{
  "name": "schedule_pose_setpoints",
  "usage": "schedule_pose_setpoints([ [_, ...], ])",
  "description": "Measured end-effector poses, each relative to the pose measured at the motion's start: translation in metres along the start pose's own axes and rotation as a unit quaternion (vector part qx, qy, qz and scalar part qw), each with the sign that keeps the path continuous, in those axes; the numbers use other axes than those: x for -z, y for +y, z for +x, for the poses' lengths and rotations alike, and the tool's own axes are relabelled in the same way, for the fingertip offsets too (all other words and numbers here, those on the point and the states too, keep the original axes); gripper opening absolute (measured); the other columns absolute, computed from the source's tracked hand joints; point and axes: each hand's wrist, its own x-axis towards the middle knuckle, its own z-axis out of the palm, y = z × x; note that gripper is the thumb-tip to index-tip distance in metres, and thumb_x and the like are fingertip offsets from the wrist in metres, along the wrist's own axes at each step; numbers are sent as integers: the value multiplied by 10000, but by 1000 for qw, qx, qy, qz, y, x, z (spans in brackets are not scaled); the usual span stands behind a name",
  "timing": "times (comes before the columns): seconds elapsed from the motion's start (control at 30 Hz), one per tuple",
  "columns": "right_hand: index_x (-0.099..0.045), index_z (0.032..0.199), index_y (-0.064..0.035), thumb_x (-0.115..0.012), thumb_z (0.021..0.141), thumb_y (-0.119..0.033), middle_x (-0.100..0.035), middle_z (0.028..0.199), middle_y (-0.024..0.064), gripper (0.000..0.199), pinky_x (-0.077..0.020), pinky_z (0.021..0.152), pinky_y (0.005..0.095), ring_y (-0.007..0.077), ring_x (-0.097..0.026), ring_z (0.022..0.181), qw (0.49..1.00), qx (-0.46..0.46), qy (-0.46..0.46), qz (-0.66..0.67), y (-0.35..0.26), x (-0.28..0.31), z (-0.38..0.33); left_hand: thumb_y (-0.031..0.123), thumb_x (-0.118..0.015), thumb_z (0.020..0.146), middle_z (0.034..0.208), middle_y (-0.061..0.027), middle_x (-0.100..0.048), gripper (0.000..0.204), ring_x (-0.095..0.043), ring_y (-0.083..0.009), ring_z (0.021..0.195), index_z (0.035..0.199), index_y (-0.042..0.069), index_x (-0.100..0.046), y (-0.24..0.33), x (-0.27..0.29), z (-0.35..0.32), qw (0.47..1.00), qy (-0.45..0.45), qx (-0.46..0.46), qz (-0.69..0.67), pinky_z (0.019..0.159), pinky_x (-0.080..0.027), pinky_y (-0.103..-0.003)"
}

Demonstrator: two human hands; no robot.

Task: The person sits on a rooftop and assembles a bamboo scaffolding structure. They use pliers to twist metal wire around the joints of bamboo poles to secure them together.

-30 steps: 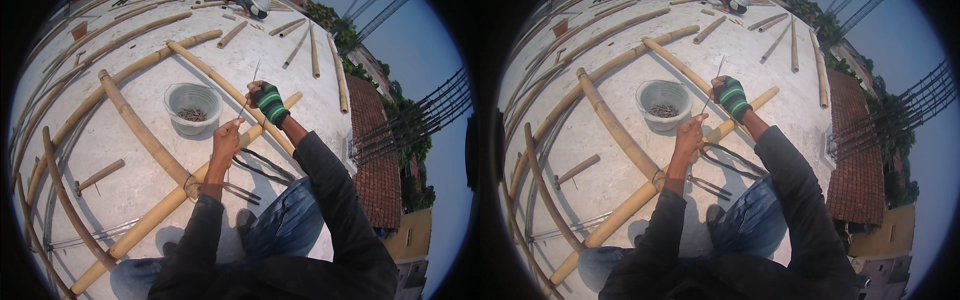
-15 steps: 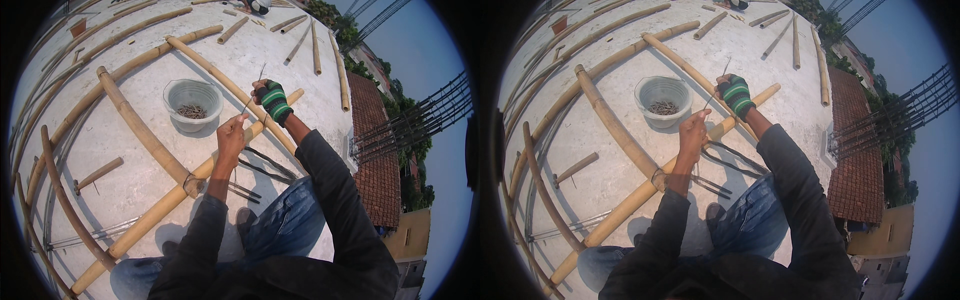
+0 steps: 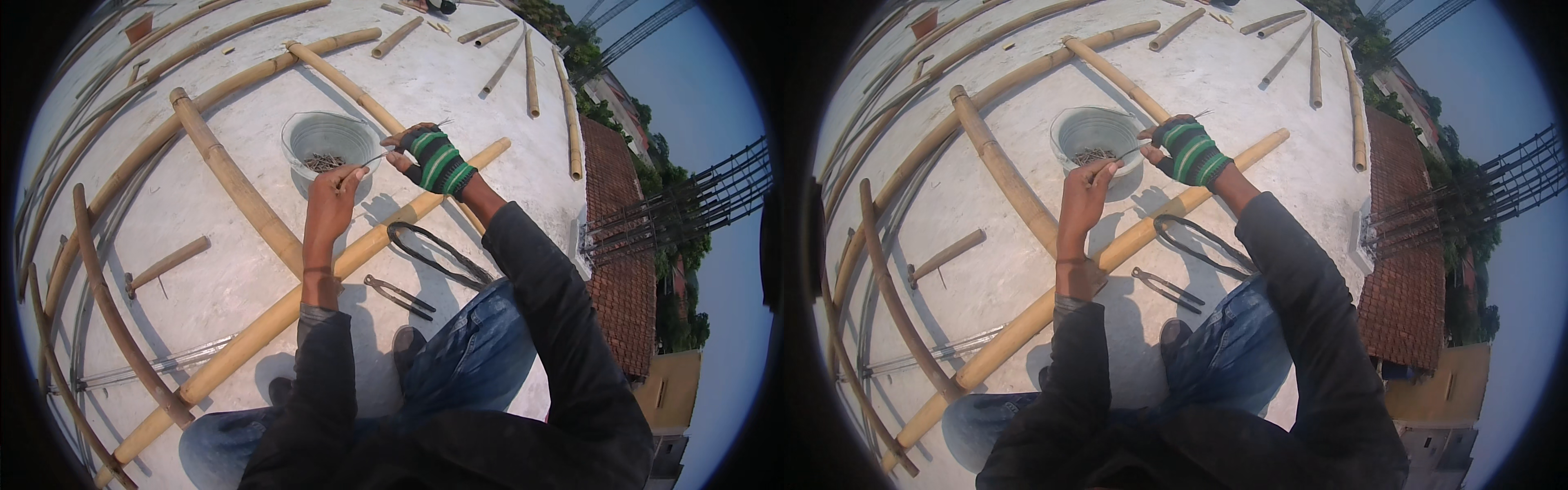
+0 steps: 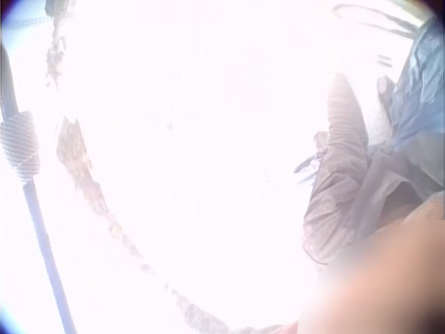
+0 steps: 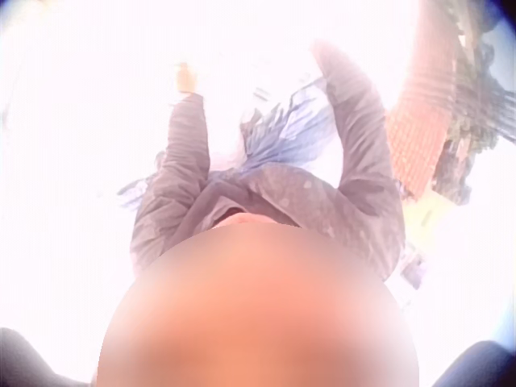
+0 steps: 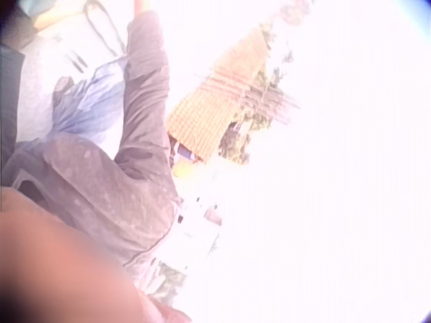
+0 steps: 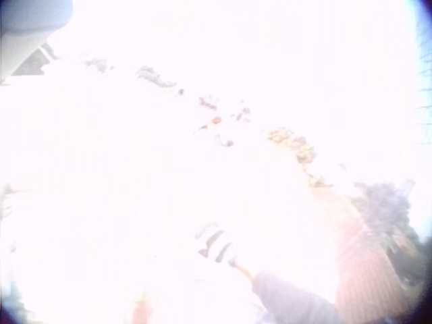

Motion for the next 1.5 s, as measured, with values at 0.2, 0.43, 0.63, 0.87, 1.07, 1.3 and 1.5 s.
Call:
schedule_pose_setpoints([
  [0.2, -793, 1138, -97, -606, 1016, -225, -772, 1012, 135, 258, -476, 886, 444, 318, -669, 944, 989, 96, 72, -87, -21, 2, 23, 226, -741, 1030, 897, -113, -780, 284, -659, -115, 824, 1121, -37, -801, 11, 31, 0, 994, 102, -15, -41, 777, -530, -300],
  [0.43, -810, 1132, -118, -656, 1020, -277, -725, 902, 122, 247, -555, 786, 447, 304, -688, 902, 994, 58, 95, 16, -30, 14, 35, 277, -811, 996, 853, -26, -734, 332, -584, -65, 769, 1084, -43, -818, 29, 43, -3, 980, 111, 52, -157, 699, -464, -256],
  [0.63, -747, 1273, -124, -635, 1049, -285, -762, 1078, 151, 298, -591, 826, 440, 325, -725, 959, 997, 14, 73, 6, -38, 22, 30, 326, -810, 996, 662, 92, -563, 333, -332, 2, 538, 1065, 1, -827, 29, 46, 1, 970, 159, 56, -174, 487, -231, -236],
  [0.87, -699, 1356, -126, -632, 1030, -123, -763, 1136, 166, 333, -605, 820, 423, 344, -750, 966, 997, 11, 41, -60, -23, 33, 19, 310, -825, 986, 830, -14, -732, 356, -575, -50, 752, 1026, -43, -815, 29, 29, -2, 980, 107, 75, -151, 676, -461, -237],
  [1.07, -723, 1337, -146, -615, 1029, -72, -737, 958, 151, 335, -577, 743, 416, 330, -715, 818, 993, 5, 64, -96, 7, 26, -2, 285, -787, 990, 901, -138, -793, 311, -725, -220, 779, 1062, -16, -808, 28, 12, -4, 990, 134, -18, -32, 746, -554, -351],
  [1.3, -666, 1371, -114, -531, 959, 29, -704, 991, 117, 456, -555, 759, 383, 251, -661, 816, 999, 13, 42, -13, 72, 4, -36, 236, -725, 1012, 831, -216, -748, 256, -720, -344, 728, 1038, -6, -803, 31, 11, -8, 996, 52, -65, -30, 722, -540, -437],
  [1.5, -655, 1349, -67, -424, 1077, -35, -713, 1082, 65, 358, -535, 807, 333, 177, -625, 888, 961, -175, 61, 205, 113, -4, -30, 241, -723, 1005, 868, -231, -758, 256, -720, -420, 786, 1011, 3, -819, 54, -13, -17, 994, 59, -72, -54, 774, -553, -469],
])
